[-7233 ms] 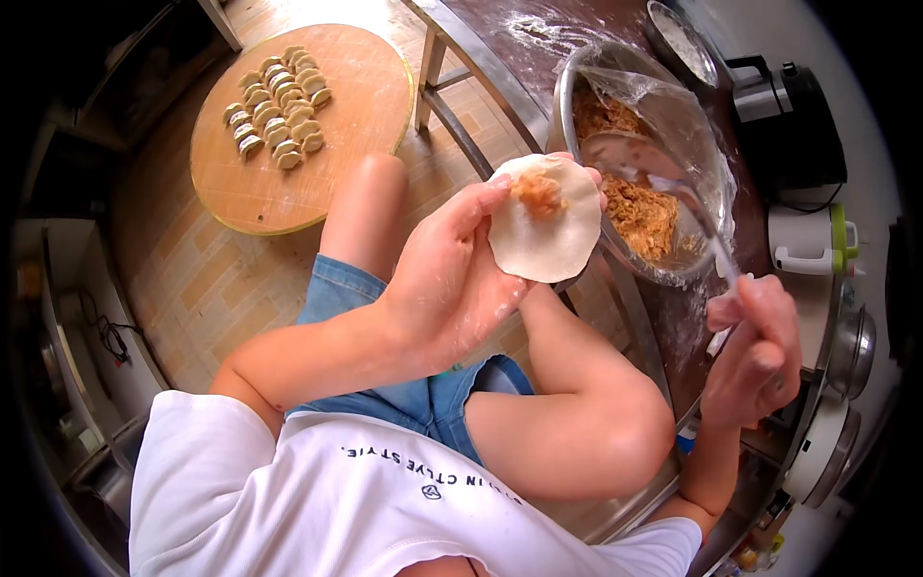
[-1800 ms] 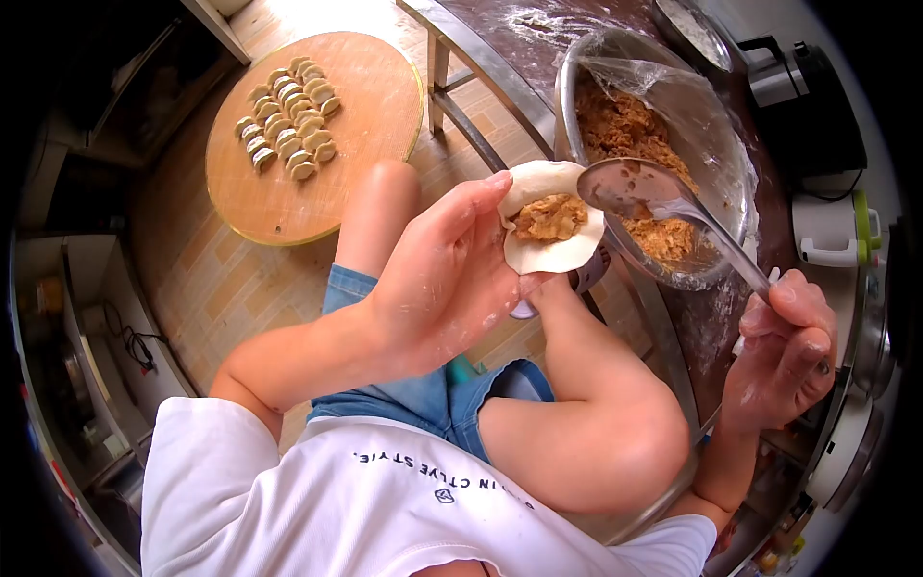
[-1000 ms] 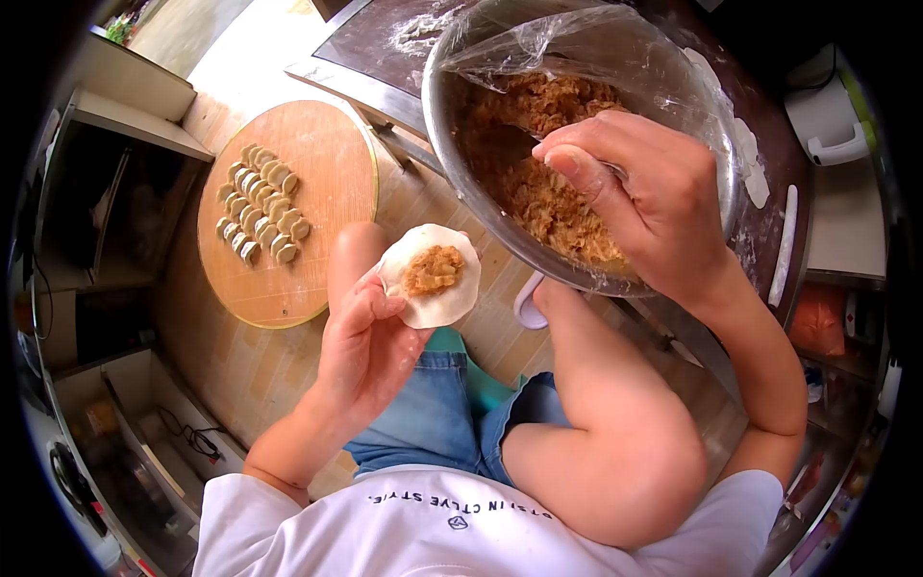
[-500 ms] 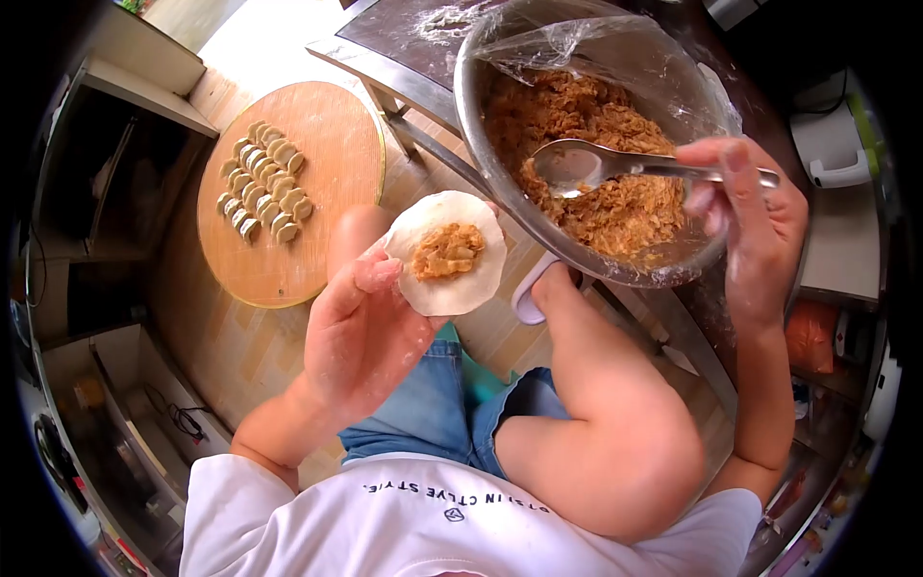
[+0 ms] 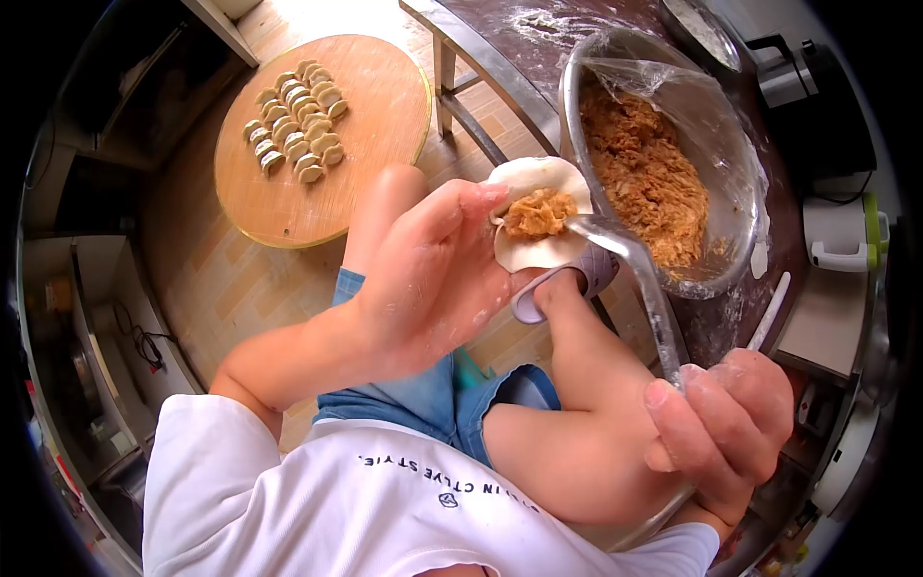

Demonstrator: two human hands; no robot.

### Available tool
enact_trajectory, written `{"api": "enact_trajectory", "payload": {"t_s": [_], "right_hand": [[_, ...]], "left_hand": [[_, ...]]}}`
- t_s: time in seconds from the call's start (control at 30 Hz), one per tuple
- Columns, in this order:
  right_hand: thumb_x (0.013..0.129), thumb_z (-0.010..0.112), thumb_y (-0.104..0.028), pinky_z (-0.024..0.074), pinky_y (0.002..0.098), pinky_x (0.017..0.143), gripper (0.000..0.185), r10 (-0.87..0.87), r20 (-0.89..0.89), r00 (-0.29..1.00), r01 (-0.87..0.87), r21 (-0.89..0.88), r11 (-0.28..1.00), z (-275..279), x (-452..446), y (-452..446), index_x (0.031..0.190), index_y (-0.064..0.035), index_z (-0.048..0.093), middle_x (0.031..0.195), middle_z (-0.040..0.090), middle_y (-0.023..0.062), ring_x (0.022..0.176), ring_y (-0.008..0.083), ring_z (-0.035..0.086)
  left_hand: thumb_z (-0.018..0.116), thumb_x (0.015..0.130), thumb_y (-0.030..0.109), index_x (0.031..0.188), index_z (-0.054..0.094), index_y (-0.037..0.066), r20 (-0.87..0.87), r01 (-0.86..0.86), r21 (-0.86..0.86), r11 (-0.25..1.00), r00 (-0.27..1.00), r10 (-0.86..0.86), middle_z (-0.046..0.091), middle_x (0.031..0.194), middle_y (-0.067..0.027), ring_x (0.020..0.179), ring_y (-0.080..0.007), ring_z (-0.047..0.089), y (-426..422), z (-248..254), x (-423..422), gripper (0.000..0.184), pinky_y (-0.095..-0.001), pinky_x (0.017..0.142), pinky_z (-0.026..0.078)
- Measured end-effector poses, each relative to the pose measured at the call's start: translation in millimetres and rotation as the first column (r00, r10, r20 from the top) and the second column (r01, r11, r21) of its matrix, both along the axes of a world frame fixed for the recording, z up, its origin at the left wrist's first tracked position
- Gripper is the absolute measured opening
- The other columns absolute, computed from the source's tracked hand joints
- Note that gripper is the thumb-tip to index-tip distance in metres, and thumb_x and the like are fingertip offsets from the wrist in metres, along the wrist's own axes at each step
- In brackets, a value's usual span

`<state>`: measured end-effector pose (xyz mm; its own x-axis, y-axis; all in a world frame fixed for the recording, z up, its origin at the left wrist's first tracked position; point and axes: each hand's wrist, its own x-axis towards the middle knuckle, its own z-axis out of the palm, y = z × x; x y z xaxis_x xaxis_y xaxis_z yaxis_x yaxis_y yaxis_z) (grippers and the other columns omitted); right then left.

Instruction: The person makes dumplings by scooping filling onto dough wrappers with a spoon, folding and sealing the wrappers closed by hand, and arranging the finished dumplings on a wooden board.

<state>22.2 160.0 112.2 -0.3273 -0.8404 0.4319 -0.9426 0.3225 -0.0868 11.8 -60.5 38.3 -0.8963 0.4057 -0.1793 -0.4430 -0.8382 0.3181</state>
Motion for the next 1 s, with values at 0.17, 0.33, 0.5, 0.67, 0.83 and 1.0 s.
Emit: {"api": "enact_trajectory", "payload": {"t_s": [0.17, 0.33, 0.5, 0.67, 0.83, 1.0], "right_hand": [[0.092, 0.043, -0.032, 0.0292, 0.0233, 0.052, 0.036, -0.133, 0.397, 0.908, 0.283, -0.346, 0.895, 6.8, -7.1, -2.3, 0.088, 0.0002, 0.058, 0.066, 0.048, 0.0035, 0.058, 0.0115, 0.040], [0.093, 0.043, -0.034, 0.0260, 0.0201, 0.048, 0.039, -0.204, 0.630, 0.749, 0.545, -0.412, 0.730, -6.2, -19.3, -4.4, 0.091, 0.0028, 0.058, 0.066, 0.047, 0.0035, 0.056, 0.0091, 0.039], [0.093, 0.044, -0.033, 0.0279, 0.0182, 0.048, 0.040, -0.162, 0.617, 0.770, 0.522, -0.463, 0.717, -12.9, -27.7, 2.8, 0.091, 0.0036, 0.059, 0.069, 0.051, 0.0046, 0.058, 0.0077, 0.043], [0.088, 0.047, -0.040, 0.0359, 0.0244, 0.049, 0.045, -0.331, -0.019, 0.943, 0.327, -0.103, 0.939, -19.4, -63.8, 17.1, 0.093, 0.0021, 0.061, 0.072, 0.056, 0.0072, 0.058, 0.0154, 0.049], [0.076, 0.053, -0.051, 0.0404, 0.0355, 0.073, 0.061, -0.330, -0.217, 0.919, 0.395, 0.473, 0.788, -37.0, -47.5, 13.9, 0.116, -0.0054, 0.052, 0.093, 0.054, 0.0079, 0.088, 0.0234, 0.049], [0.074, 0.059, -0.048, 0.0391, 0.0351, 0.081, 0.056, -0.365, -0.279, 0.888, 0.435, 0.253, 0.864, -14.3, 18.1, -17.1, 0.117, -0.0138, 0.050, 0.105, 0.052, 0.0017, 0.095, 0.0199, 0.046]], "left_hand": [[0.036, 0.092, 0.020, 0.104, 0.051, 0.008, -0.043, 0.003, 0.015, 1.000, 0.999, -0.002, 0.045, 0.128, -0.0131, 0.118, -0.0281, 0.043, -2.0, -5.5, 0.0, 0.023, -0.0430, 0.099, 0.035], [0.035, 0.092, 0.021, 0.103, 0.051, 0.010, -0.071, 0.013, 0.082, 0.997, 0.997, -0.007, 0.044, 0.129, -0.0129, 0.117, -0.0280, 0.045, -5.9, -7.1, 1.9, 0.022, -0.0411, 0.094, 0.040], [0.034, 0.092, 0.024, 0.117, 0.047, 0.006, -0.031, -0.003, 0.030, 1.000, 1.000, 0.004, 0.042, 0.131, -0.0162, 0.116, -0.0278, 0.046, -6.1, -8.7, 1.1, 0.033, -0.0338, 0.082, 0.046], [0.032, 0.091, 0.027, 0.131, 0.032, -0.003, 0.076, 0.034, 0.111, 0.993, 0.996, -0.042, 0.039, 0.132, -0.0208, 0.121, -0.0263, 0.043, -12.2, -18.2, 4.4, 0.050, -0.0253, 0.073, 0.051], [0.031, 0.092, 0.030, 0.131, 0.031, -0.006, 0.040, 0.108, 0.140, 0.984, 0.993, -0.115, 0.038, 0.132, -0.0220, 0.124, -0.0299, 0.039, -15.5, -21.6, 17.5, 0.052, -0.0329, 0.092, 0.043], [0.027, 0.094, 0.035, 0.128, 0.036, -0.002, 0.043, 0.249, 0.169, 0.954, 0.965, -0.259, 0.046, 0.126, -0.0177, 0.114, -0.0238, 0.048, -22.9, -15.4, 40.9, 0.051, -0.0326, 0.092, 0.040]]}}
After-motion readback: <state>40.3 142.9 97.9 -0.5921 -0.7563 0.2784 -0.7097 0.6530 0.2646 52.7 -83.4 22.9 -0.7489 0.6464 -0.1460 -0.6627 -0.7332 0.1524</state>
